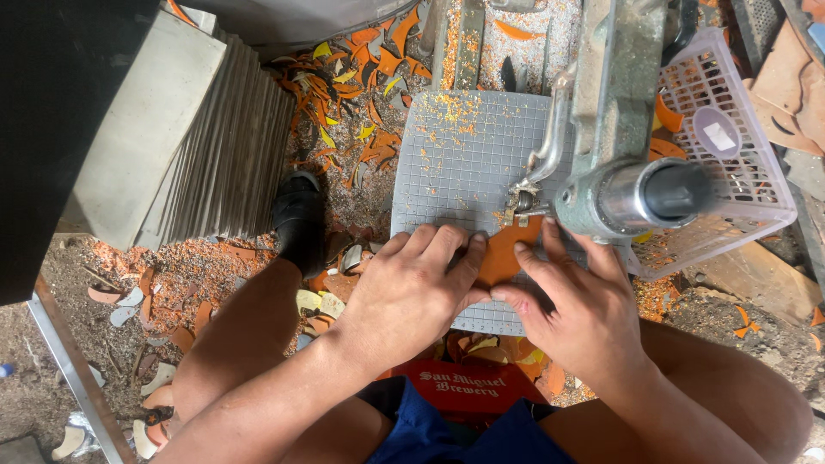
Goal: The person sits on the floor and uses a vertical grinding machine to shape the edges of multiple orange, yellow, and black shoe sole pieces. They feed each piece against the rotating cutter, rotate it to grind different sides, and place finished pieces into a nearby white plastic basket.
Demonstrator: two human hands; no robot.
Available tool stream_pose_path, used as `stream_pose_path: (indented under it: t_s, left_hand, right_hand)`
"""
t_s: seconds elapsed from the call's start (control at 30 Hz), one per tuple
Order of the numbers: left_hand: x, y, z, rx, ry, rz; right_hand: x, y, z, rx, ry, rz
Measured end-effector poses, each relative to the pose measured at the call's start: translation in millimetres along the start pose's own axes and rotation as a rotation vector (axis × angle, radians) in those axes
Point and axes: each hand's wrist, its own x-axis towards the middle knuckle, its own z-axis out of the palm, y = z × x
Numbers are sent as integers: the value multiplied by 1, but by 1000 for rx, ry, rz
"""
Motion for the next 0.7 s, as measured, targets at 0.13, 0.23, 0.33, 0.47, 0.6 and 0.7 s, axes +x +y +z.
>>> stream_pose_path:
  t_s: [0.13,0.23,0.33,0.47,0.6,0.7]
  left_hand:
    - [1,1,0,-24,-7,-25]
    - [2,2,1,-12,-9,-33]
    - [3,2,2,-3,0,-32]
    - [4,4,3,-14,12,-38]
    - [5,6,6,-26,11,-52]
    - [5,7,10,-25,-1,-68]
  right_hand:
    - [1,1,1,10,16,8]
    - [1,1,2,15,6,26]
    - [1,2,3,11,-17,48]
    - [2,4,2,18,-23,45]
    - [5,5,1,111,-19,90]
    - [6,8,0,84,-3,90]
